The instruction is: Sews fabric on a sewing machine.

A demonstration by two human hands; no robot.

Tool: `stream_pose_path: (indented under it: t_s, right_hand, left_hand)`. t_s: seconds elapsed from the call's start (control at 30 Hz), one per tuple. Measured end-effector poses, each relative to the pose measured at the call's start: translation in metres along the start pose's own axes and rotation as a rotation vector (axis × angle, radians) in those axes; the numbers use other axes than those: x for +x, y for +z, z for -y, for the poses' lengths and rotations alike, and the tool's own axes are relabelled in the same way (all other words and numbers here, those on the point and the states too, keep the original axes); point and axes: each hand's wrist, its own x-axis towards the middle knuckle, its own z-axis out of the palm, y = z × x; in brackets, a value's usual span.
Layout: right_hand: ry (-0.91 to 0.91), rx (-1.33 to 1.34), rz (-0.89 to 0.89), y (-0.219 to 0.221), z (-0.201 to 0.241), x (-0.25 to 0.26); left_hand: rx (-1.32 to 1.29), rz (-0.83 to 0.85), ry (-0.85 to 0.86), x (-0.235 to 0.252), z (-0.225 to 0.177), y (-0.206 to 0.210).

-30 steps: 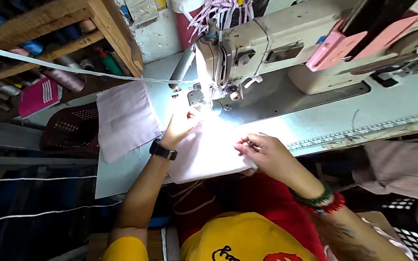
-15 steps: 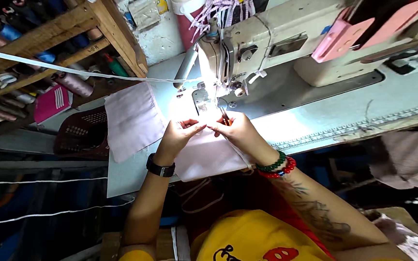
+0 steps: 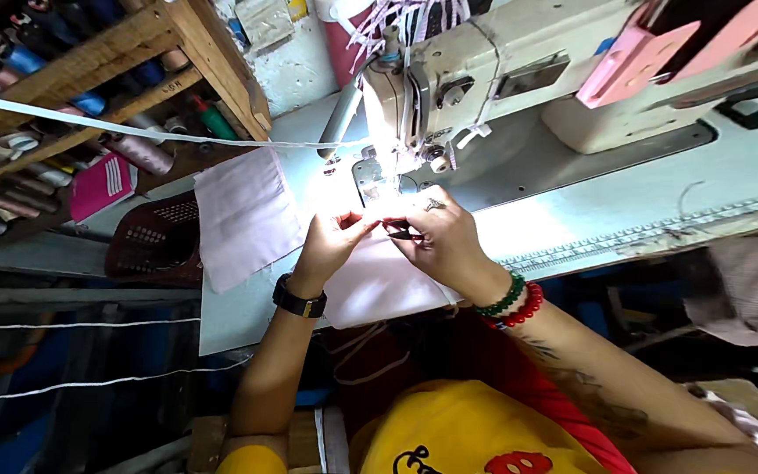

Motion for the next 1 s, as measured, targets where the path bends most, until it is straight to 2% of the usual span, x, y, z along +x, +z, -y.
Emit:
stream_pose_path:
  t_s: [0.27, 0.43, 0.47, 0.53, 0.63, 0.73, 0.77, 0.83, 0.9, 1.0]
  right_hand:
    - [-0.118, 0.019, 0.073, 0.002, -0.007, -0.006]
    - [-0.002, -0.048, 0.306, -0.004, -0.026, -0.019]
    - [0.025, -0.084, 0.362, -0.005, -0.031, -0.021]
    - [0.056, -0.158, 0.472, -0.008, -0.036, -0.020]
    - [0.028, -0.192, 0.517, -0.013, -0.037, -0.017]
    - [-0.027, -0.207, 0.564, -0.019, -0.042, -0.010]
    - [-0.013, -0.185, 0.568, -0.024, -0.045, -0.005]
    - [0.057, -0.154, 0.607, -0.036, -0.057, 0.004]
    - [0.090, -0.177, 0.634, -0.045, -0.075, 0.013]
    - [-0.005, -0.265, 0.683, -0.045, -0.105, 0.029]
  left_hand:
    - [-0.162, 0.091, -0.046, 0.000, 0.004, -0.010]
    - [-0.135, 0.102, -0.111, 0.043, 0.032, 0.001]
    - [-0.049, 0.096, -0.090, 0.056, 0.038, 0.006]
    - [0.283, 0.070, -0.035, 0.073, 0.049, 0.017]
    - [0.616, 0.042, 0.098, 0.078, 0.064, 0.033]
    - [0.728, 0.071, 0.502, 0.067, 0.068, 0.037]
    - [0.772, 0.111, 0.583, 0.063, 0.067, 0.036]
    - [0.853, 0.188, 0.581, 0.052, 0.065, 0.038]
    - [0.882, 0.197, 0.513, 0.046, 0.065, 0.048]
    - [0.883, 0.164, 0.393, 0.050, 0.056, 0.067]
